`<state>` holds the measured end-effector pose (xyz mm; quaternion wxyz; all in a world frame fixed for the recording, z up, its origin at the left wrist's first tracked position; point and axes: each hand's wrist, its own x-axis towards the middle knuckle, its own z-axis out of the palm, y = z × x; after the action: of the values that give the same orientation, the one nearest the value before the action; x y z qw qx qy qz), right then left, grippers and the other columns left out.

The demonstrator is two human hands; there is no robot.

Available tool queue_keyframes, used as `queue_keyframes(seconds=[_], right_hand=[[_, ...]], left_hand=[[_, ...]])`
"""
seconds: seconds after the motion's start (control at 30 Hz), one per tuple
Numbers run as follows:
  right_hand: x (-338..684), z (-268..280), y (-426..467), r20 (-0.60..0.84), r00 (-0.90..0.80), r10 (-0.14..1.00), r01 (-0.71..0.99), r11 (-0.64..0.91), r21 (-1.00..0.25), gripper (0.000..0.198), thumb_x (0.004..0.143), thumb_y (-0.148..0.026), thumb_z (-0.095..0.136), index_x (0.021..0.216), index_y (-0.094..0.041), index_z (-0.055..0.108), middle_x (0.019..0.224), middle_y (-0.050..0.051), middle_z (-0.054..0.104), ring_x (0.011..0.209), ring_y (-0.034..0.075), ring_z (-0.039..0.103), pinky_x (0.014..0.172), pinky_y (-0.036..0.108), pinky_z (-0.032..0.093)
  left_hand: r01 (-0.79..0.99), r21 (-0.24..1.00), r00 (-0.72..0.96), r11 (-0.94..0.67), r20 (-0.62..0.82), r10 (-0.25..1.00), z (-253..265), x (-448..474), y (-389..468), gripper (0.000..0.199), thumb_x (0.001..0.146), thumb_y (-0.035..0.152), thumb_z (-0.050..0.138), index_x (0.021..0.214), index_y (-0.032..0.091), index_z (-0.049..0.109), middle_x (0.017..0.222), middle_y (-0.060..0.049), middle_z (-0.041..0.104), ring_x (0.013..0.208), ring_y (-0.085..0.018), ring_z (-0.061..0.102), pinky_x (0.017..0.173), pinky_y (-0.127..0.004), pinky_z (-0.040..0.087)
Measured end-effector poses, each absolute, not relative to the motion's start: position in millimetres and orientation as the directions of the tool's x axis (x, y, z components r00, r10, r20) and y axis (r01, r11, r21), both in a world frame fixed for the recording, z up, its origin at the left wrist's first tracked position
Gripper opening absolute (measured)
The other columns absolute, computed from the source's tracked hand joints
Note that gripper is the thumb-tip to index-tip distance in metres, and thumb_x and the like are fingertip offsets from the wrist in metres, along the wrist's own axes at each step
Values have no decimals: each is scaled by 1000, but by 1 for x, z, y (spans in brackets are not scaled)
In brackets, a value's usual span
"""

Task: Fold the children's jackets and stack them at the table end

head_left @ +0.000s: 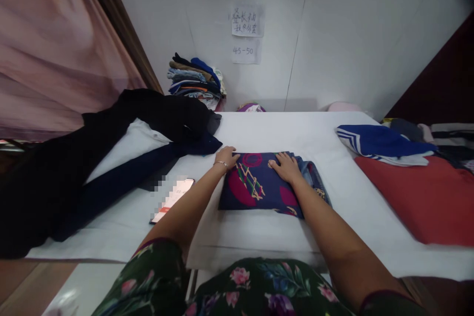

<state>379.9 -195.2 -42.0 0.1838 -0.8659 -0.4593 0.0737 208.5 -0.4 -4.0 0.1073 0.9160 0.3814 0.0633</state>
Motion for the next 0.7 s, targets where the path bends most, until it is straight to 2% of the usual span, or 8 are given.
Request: queue_keyframes(seconds=[0.13, 0.23, 0.33, 0.43, 0.5, 0.57, 0.63, 0.7], right_hand=[[383, -37, -194, 21, 568, 823, 746, -504, -435, 58, 91, -56, 37, 134, -18, 50, 149, 10, 37, 141, 27, 24, 113, 52, 14], [388, -27, -199, -34, 574, 818, 673, -496, -549, 54, 91, -51, 42, 135, -20, 50, 148, 9, 40, 141, 24, 26, 114, 49, 15], [383, -12, -222, 38, 548, 835, 640, -390, -663, 52, 92, -44, 42, 139, -22, 45, 146, 6, 44, 139, 20, 31, 114, 41, 24], [360, -1, -262, 157, 361, 919, 694, -153, -703, 57, 89, -45, 48, 143, -27, 38, 148, 4, 40, 137, 21, 34, 113, 43, 28], [342, 0, -290, 159, 188, 969, 772, -46, -634, 66, 86, -47, 55, 146, -30, 32, 151, 4, 34, 139, 23, 32, 113, 48, 26], [328, -4, -312, 138, 83, 987, 865, -3, -502, 73, 83, -48, 59, 147, -29, 28, 154, 6, 28, 141, 25, 25, 114, 51, 21], [321, -13, -325, 138, 80, 987, 934, -26, -358, 72, 85, -44, 58, 147, -26, 29, 154, 9, 26, 142, 26, 22, 115, 52, 18], [319, -22, -329, 154, 137, 979, 963, -95, -253, 65, 87, -37, 54, 146, -21, 33, 153, 12, 28, 141, 28, 25, 113, 52, 23]], left_hand=[[376, 327, 874, -867, 187, 449, -1, 180, -65, 41, 86, 44, 55, 119, 20, 60, 126, -8, 60, 119, -21, 52, 103, -33, 37], [217, 303, 946, -928, 168, 276, -7, 152, -110, 60, 80, 53, 61, 131, 23, 52, 140, -10, 49, 131, -26, 41, 111, -43, 26], [189, 244, 973, -951, 81, 214, -15, 130, -132, 79, 72, 59, 66, 140, 26, 43, 150, -11, 36, 139, -30, 27, 114, -52, 15], [199, 196, 974, -960, 67, 216, -21, 119, -133, 75, 75, 48, 67, 142, 27, 39, 153, -9, 31, 142, -30, 22, 114, -53, 14], [215, 171, 970, -962, 79, 231, -23, 117, -130, 65, 80, 34, 63, 141, 27, 42, 152, -8, 33, 141, -28, 25, 114, -50, 17], [230, 157, 966, -961, 83, 245, -24, 119, -127, 59, 82, 25, 58, 139, 27, 45, 150, -7, 37, 139, -26, 29, 114, -48, 20], [246, 149, 963, -958, 80, 259, -25, 121, -125, 54, 83, 22, 55, 137, 26, 48, 148, -6, 41, 138, -25, 33, 113, -46, 23], [261, 143, 958, -955, 85, 275, -25, 123, -124, 51, 85, 22, 52, 135, 26, 50, 146, -6, 44, 137, -24, 34, 112, -46, 25]])
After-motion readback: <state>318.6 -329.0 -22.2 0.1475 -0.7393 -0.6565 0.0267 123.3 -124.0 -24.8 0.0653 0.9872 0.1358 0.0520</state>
